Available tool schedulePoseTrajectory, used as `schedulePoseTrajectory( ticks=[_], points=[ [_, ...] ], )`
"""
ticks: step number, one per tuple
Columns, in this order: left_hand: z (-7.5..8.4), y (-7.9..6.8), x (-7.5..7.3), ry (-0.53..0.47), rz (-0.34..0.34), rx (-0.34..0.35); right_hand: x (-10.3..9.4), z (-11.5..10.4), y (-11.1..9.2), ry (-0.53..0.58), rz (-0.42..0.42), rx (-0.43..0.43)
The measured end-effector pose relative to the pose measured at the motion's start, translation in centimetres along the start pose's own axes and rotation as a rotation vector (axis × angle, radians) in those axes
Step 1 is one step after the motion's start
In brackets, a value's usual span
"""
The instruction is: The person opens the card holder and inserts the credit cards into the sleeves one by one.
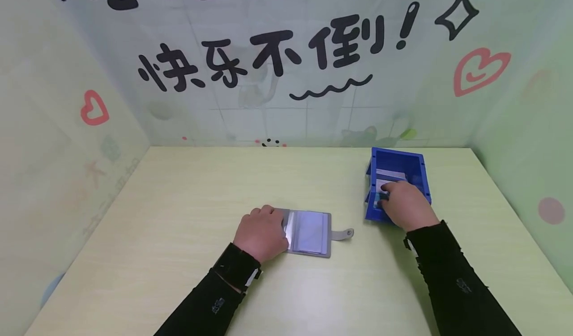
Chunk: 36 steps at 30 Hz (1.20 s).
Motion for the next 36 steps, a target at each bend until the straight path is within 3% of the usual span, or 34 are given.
schedulePoseTrajectory(
  ticks=[36],
  points=[
    [0.02, 0.11, 0.20, -0.018, -0.003, -0.021, 0.52, 0.56, 0.71, 0.015, -0.025, 0.022]
  ],
)
Point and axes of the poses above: each hand's wrist, its own y-axis towards the middle knuckle, its own x-axis out of the palm, z = x × y, the point moved 6 cm from there along y, towards the middle knuckle, and after that the axes turned 12 degrees about -y, right-handed, at the moved point
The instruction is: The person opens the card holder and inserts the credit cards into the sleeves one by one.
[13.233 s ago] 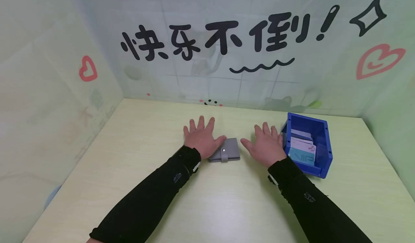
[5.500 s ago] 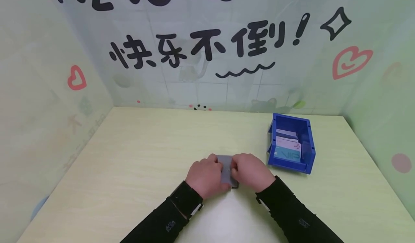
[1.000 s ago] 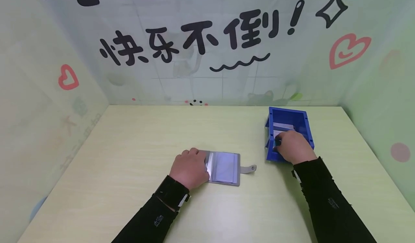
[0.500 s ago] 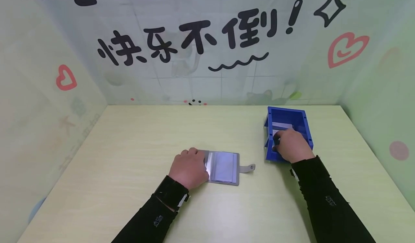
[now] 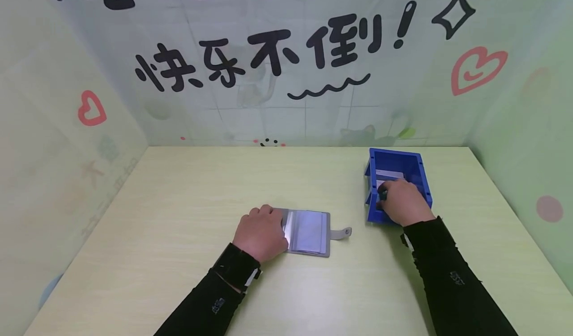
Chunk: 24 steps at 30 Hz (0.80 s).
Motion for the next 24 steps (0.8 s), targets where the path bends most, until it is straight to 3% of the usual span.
schedulePoseTrajectory(
  ticks=[24],
  points=[
    [-0.16, 0.01, 0.13, -0.003, -0.006, -0.006, -0.16, -0.08, -0.09, -0.010, 0.052, 0.020]
  ],
)
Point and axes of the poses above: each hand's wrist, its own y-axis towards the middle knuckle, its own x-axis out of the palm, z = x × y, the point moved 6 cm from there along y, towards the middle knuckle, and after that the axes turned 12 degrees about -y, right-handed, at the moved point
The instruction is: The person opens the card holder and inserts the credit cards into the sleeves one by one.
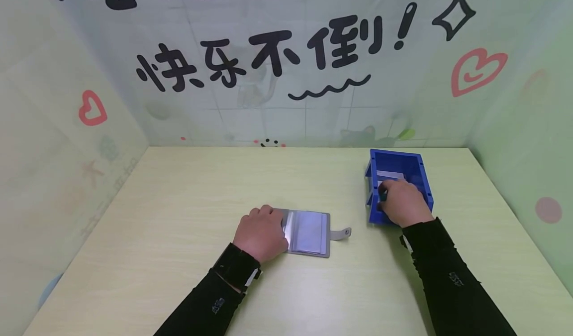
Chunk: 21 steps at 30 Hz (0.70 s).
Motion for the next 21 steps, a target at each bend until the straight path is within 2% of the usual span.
schedulePoseTrajectory(
  ticks=[6, 16, 21],
  points=[
    [0.0, -0.1, 0.0, 0.007, -0.005, 0.002, -0.1, -0.1, 0.0, -0.023, 0.035, -0.009],
    [0.1, 0.0, -0.2, 0.008, 0.001, 0.009, -1.4, -0.1, -0.9, 0.099, 0.039, -0.017],
    [0.1, -0.1, -0.2, -0.002, 0.005, 0.010, -2.4, -0.2, -1.3, 0.112, 0.075, -0.028]
  ],
)
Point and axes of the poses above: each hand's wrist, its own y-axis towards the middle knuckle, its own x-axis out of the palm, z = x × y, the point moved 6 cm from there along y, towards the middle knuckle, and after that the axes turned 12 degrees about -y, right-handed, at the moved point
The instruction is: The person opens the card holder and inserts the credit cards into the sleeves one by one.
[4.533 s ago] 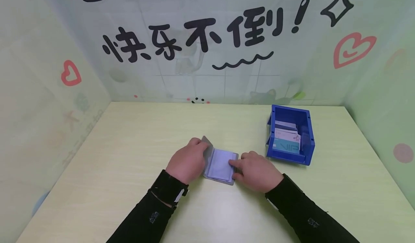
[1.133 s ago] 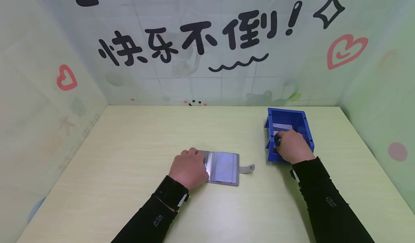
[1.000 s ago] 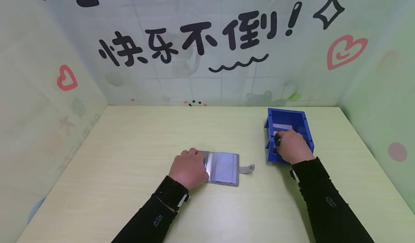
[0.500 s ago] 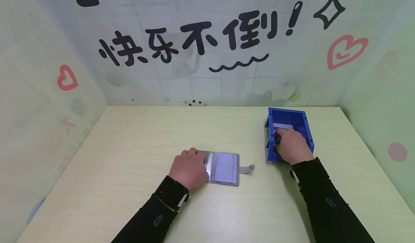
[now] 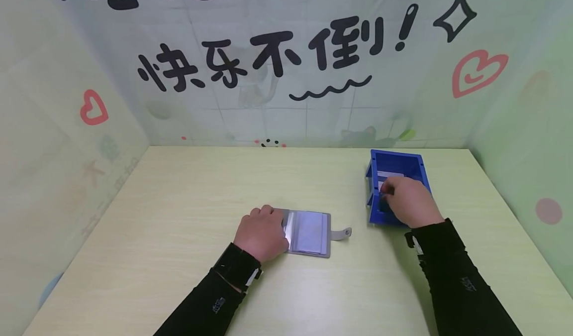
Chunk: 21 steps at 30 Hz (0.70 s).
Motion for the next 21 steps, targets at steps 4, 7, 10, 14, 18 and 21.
schedulePoseTrajectory(
  ticks=[4, 7, 10, 14, 18, 21],
  points=[
    [0.0, 0.0, 0.0, -0.003, -0.003, -0.001, -1.1, -0.1, -0.3, 0.003, 0.061, 0.017],
    [0.0, 0.0, 0.0, -0.007, -0.009, -0.006, -2.2, 0.1, -0.7, 0.027, 0.111, 0.056],
    [-0.1, -0.1, -0.1, -0.009, -0.014, -0.009, -3.4, 0.3, -1.1, 0.062, 0.164, 0.097],
    [-0.2, -0.1, -0.2, -0.016, -0.024, -0.013, -4.4, 0.2, -1.6, 0.101, 0.220, 0.135],
    [-0.3, -0.2, -0.4, -0.039, -0.034, -0.022, -5.0, -0.5, -1.9, 0.161, 0.267, 0.144],
    [-0.3, -0.2, -0.7, -0.063, -0.021, -0.028, -5.0, -1.1, -2.0, 0.226, 0.292, 0.131]
  ],
)
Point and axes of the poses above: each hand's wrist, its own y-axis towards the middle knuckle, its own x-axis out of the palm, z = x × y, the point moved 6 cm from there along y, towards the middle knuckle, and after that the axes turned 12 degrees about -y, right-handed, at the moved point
